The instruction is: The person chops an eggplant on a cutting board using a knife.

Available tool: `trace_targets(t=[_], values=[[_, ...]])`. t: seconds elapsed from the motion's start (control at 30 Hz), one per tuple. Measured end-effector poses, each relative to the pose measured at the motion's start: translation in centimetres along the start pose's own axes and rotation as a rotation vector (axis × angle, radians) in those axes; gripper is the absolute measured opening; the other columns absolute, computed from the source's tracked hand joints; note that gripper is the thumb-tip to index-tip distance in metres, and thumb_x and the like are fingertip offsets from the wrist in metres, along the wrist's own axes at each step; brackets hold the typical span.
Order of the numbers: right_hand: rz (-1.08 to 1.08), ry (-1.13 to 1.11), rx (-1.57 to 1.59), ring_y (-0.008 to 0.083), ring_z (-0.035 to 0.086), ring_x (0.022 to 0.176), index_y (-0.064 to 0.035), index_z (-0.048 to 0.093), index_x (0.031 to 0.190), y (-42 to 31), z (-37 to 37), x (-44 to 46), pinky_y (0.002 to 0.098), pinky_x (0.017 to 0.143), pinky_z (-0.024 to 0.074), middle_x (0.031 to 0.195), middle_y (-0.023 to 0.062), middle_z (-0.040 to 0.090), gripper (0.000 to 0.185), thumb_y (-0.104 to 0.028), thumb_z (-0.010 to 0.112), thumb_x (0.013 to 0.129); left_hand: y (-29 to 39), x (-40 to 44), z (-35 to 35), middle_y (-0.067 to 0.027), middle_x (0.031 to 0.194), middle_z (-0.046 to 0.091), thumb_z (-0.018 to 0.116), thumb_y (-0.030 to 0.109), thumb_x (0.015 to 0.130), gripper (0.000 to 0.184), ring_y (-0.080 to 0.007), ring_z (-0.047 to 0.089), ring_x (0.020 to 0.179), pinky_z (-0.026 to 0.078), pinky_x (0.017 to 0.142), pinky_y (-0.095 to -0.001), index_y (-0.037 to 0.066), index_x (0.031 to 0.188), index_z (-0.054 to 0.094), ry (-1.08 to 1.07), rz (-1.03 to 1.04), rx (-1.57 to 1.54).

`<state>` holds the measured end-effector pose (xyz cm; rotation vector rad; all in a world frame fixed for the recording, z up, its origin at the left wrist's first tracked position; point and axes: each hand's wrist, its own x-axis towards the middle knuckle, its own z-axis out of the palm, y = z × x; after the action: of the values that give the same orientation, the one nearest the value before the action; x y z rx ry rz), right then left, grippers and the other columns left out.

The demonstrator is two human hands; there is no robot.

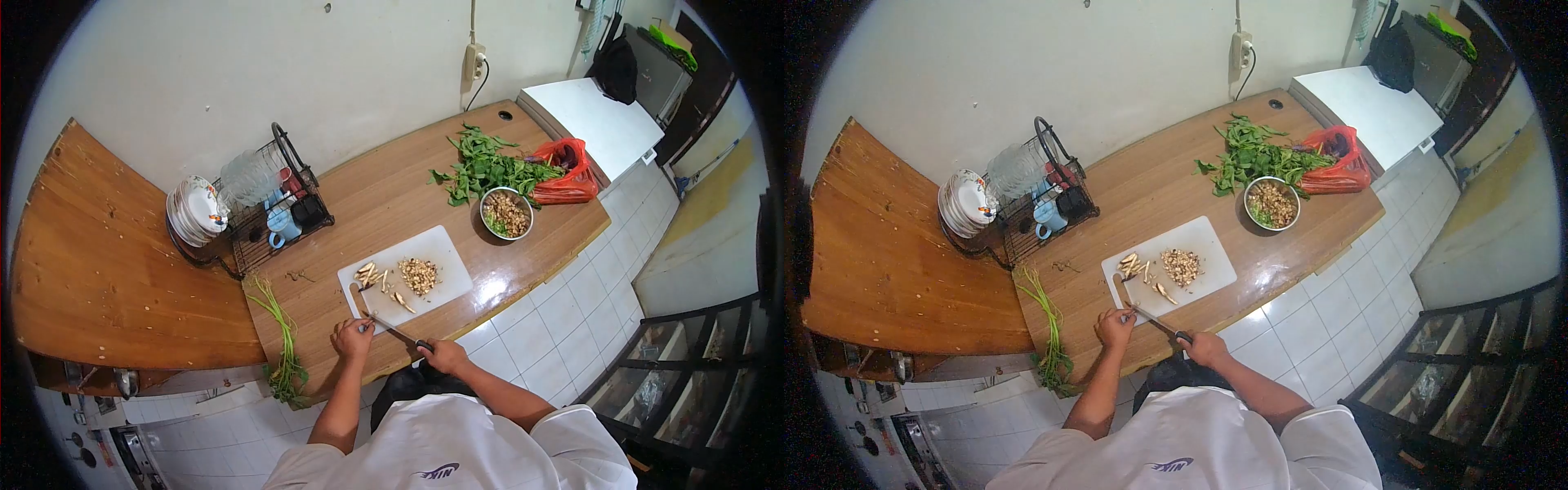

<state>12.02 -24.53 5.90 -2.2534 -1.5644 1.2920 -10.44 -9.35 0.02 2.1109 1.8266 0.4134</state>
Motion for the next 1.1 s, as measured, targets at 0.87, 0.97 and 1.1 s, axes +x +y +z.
trace_targets(t=[0.87, 0.97, 1.1], values=[[0.149, 0.163, 0.081, 0.0402, 0.07, 0.095, -0.0116, 0.068, 0.117, -0.9, 1.2, -1.7, 0.0499, 0.081, 0.0553, 0.096, 0.0203, 0.073, 0.06, -0.064, 0.045, 0.1, -1.4, -1.2, -2.2, -0.0045, 0.101, 0.073, 0.079, 0.024, 0.081, 0.021, -0.0258, 0.068, 0.099, 0.053, 0.089, -0.0403, 0.02, 0.101, 0.08, -0.18, 0.186, -0.187], [0.144, 0.203, 0.119, 0.0407, 0.07, 0.093, -0.0123, 0.069, 0.116, -1.6, 1.4, -2.5, 0.05, 0.08, 0.0553, 0.095, 0.0202, 0.073, 0.057, -0.062, 0.047, 0.1, 0.6, 0.0, -3.9, -0.0065, 0.1, 0.074, 0.079, 0.024, 0.084, 0.024, -0.0288, 0.071, 0.096, 0.056, 0.082, -0.0392, 0.017, 0.107, 0.078, -0.189, 0.189, -0.203], [0.174, 0.232, 0.177, 0.0416, 0.07, 0.091, -0.0128, 0.069, 0.116, -1.7, 2.7, -3.3, 0.0511, 0.079, 0.0549, 0.091, 0.021, 0.073, 0.053, -0.06, 0.05, 0.1, 1.6, 2.0, -2.7, -0.0063, 0.09, 0.075, 0.08, 0.024, 0.082, 0.027, -0.0282, 0.071, 0.094, 0.056, 0.079, -0.0402, 0.018, 0.108, 0.078, -0.209, 0.148, -0.402]])
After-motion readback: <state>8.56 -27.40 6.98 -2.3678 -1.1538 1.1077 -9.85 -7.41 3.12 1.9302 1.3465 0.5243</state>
